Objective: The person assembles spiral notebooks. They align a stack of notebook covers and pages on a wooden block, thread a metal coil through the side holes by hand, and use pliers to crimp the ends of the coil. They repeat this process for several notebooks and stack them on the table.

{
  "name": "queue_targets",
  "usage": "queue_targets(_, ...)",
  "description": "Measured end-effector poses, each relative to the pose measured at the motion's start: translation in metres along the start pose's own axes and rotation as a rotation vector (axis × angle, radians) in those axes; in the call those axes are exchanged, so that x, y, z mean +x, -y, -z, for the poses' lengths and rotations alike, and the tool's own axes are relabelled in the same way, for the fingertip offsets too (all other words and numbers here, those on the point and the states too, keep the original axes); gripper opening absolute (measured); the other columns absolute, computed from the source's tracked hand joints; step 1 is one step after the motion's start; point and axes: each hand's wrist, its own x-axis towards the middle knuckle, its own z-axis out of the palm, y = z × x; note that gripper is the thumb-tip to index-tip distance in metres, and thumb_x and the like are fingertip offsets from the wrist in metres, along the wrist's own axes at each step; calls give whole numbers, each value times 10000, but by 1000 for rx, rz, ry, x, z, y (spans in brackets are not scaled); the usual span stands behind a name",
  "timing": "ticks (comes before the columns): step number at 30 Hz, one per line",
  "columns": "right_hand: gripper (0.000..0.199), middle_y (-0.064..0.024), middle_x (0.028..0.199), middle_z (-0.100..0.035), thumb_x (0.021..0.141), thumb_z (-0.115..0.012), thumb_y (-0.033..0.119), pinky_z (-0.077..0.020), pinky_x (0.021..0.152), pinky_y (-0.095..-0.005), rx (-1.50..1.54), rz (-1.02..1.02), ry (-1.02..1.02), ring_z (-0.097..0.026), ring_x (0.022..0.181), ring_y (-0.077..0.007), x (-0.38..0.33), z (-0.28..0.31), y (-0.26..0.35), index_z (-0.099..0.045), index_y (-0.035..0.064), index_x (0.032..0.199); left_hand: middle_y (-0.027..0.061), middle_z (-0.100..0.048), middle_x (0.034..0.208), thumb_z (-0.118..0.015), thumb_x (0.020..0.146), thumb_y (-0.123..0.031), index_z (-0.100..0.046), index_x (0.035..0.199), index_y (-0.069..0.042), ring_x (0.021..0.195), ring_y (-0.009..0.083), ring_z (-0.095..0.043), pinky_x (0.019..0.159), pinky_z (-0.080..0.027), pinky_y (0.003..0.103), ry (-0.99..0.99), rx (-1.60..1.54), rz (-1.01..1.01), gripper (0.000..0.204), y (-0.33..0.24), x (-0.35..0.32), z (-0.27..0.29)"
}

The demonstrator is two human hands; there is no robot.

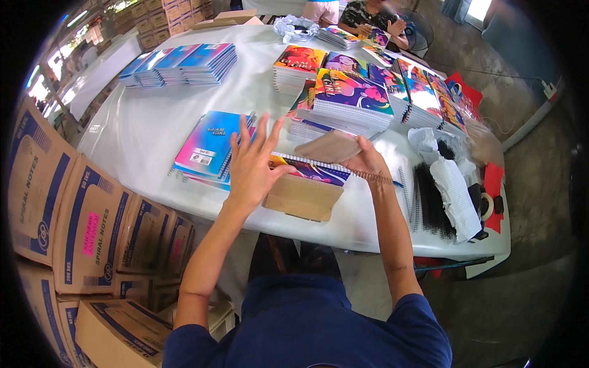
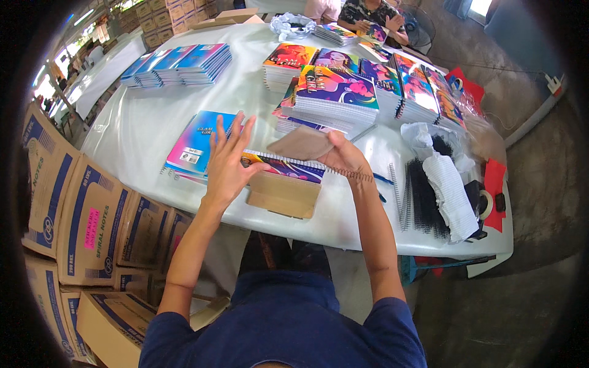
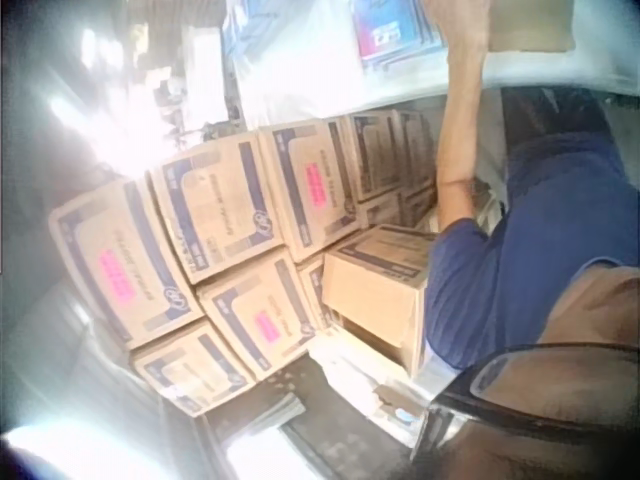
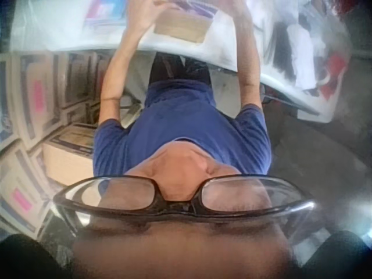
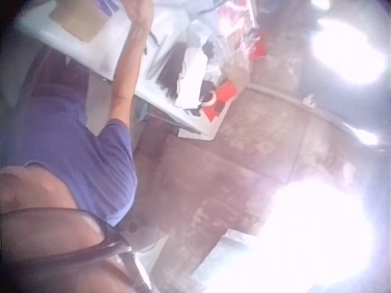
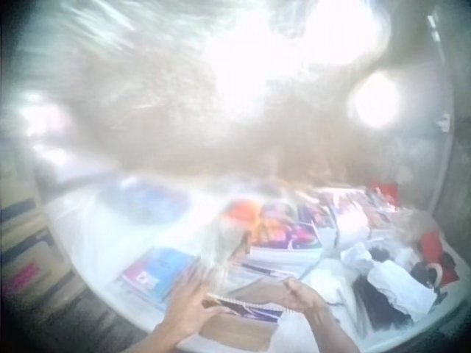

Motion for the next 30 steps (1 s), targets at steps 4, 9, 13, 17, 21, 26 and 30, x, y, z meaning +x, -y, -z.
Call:
queue_targets(4,453,-178,1229,-601,895,-638,323,-407,1013,-395,-962,-176,180,-564,1143,-247,24,-6,6,-627,-65,1128,208,-346,1469,-862,602,-193,-228,1496,-137,1406,370,-231,1085,-308,480,-186,-338,127,1098,8,-8,0)
queue_targets(9,346,-167,1186,-619,904,-640,260,-443,955,-376,-510,-101,181,-585,1063,-221,26,-1,-3,-676,-62,1027,200,-326,1488,-827,673,-38,-198,1502,-71,1335,261,-370,1044,-392,353,-143,-1021,400,1041,36,-27,-27)
queue_targets(13,351,-160,1162,-629,897,-653,257,-431,974,-368,-336,-124,175,-575,1092,-220,29,13,-6,-669,-73,1014,183,-365,1472,-744,779,0,-246,1487,-51,1264,192,-449,995,-430,296,-20,-1285,508,867,36,-29,-28)
queue_targets(17,379,-176,1148,-630,901,-643,294,-429,982,-379,-873,-111,227,-563,1119,-239,34,-17,-1,-669,-69,1009,139,-426,1447,-700,831,-27,-313,1466,-54,1273,205,-464,894,-474,262,-35,-1262,500,744,36,-31,-30)
queue_targets(21,423,-192,1165,-623,897,-639,343,-425,975,-389,-918,-151,204,-565,1116,-241,33,-18,6,-679,-66,999,138,-434,1443,-681,844,-23,-274,1482,-63,1268,202,-466,873,-477,263,7,-1293,556,758,29,-30,-27)
queue_targets(26,469,-179,1219,-602,881,-654,380,-414,963,-355,-454,-115,143,-553,1068,-206,28,-18,-2,-683,-78,975,128,-449,1430,-687,842,-45,-213,1505,-120,1215,172,-486,795,-534,245,-51,-1302,504,818,31,-31,-33)
queue_targets(30,461,-161,1215,-606,875,-666,381,-420,939,-323,-722,-140,165,-548,1020,-178,37,-17,0,-692,-70,968,144,-442,1434,-690,839,-44,-175,1515,-133,1213,183,-486,821,-524,253,0,-1320,526,854,32,-32,-32)
